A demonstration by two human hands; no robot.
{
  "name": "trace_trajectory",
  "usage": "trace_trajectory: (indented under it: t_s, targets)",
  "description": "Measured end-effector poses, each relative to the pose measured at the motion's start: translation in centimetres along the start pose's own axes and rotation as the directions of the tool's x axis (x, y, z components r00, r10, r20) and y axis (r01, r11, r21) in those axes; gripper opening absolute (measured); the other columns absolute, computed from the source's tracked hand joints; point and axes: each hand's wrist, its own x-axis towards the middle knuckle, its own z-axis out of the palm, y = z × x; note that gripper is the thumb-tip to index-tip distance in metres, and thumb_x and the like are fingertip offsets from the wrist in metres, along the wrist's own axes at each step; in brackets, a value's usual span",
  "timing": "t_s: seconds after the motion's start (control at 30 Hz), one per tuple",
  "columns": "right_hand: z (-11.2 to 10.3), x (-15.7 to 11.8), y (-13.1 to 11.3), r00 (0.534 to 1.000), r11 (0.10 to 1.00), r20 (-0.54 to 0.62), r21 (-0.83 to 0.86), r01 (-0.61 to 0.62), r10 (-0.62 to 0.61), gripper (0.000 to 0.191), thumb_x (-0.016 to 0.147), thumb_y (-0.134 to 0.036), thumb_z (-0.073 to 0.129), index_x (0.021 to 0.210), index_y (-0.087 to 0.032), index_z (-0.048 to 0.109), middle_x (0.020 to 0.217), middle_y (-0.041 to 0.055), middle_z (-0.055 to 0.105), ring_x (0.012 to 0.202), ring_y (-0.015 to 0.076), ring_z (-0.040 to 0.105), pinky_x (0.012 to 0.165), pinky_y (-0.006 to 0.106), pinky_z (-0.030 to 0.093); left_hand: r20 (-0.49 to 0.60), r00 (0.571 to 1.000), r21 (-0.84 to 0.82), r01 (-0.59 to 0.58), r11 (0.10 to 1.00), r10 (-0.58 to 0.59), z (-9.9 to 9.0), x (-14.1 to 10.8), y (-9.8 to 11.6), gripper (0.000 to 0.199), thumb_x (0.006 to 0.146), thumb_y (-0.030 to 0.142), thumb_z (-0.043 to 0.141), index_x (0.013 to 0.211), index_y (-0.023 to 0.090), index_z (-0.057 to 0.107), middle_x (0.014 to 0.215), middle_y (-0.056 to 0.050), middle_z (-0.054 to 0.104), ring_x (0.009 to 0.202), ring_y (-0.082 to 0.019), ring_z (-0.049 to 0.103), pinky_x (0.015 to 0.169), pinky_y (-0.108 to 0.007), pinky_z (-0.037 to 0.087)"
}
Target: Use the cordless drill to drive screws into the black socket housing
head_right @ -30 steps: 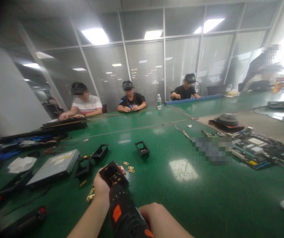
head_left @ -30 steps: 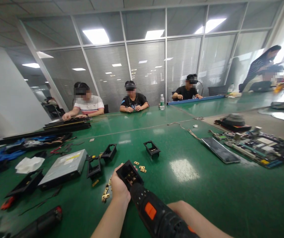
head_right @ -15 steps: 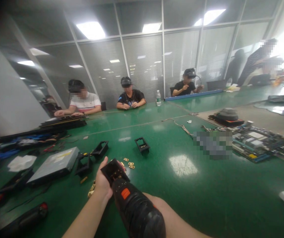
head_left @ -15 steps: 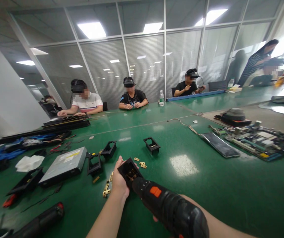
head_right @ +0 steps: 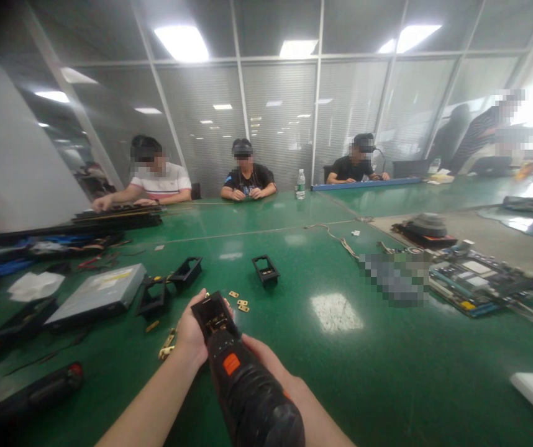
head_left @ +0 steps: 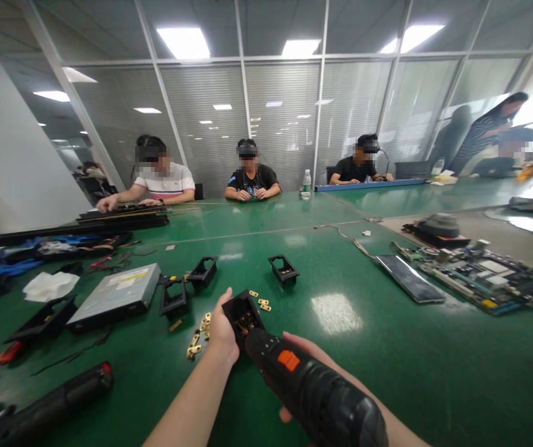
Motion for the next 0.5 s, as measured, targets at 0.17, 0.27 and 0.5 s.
trace_trajectory:
  t_s: [0.17, 0.27, 0.5]
  targets:
    - [-0.1, -1.5, -1.1, 0.997, 0.995, -0.033, -0.065, -0.076, 0.074, 0.102, 0.072, -0.032, 0.079, 0.156, -0.036, 0.020, 0.104, 0.0065, 0.070, 0.074, 0.0211, 0.073, 0.061, 0.030, 0.059, -0.028, 1.000, 0.061, -0.013, 0.998, 0.014, -0.1, 0.4, -0.5, 0.023, 0.078, 0.038, 0.063, 0.074, 0.016, 0.062, 0.058, -0.005, 0.063, 0.050, -0.022, 0.061, 0.049, -0.033, 0.050]
    - [0.3, -2.3, -2.4, 0.996, 0.976, -0.088, -0.215, -0.036, 0.018, 0.098, 0.073, -0.029, 0.078, 0.154, -0.037, 0.024, 0.105, 0.0057, 0.070, 0.084, 0.0236, 0.072, 0.075, 0.036, 0.059, 0.000, 1.000, 0.071, -0.006, 0.997, 0.006, -0.2, 0.6, -0.6, 0.023, 0.077, 0.039, 0.063, 0.072, 0.016, 0.061, 0.058, -0.005, 0.063, 0.050, -0.023, 0.061, 0.049, -0.033, 0.050]
    - [1.3, -2.8, -3.4, 0.989, 0.944, -0.124, -0.329, 0.033, -0.078, 0.105, 0.068, -0.021, 0.080, 0.155, -0.029, 0.022, 0.108, 0.0072, 0.071, 0.087, 0.0243, 0.071, 0.087, 0.043, 0.057, 0.036, 0.999, 0.076, -0.006, 0.997, 0.003, -0.2, 0.8, -0.5, 0.023, 0.079, 0.037, 0.059, 0.074, 0.015, 0.063, 0.059, -0.006, 0.064, 0.051, -0.023, 0.062, 0.050, -0.035, 0.051]
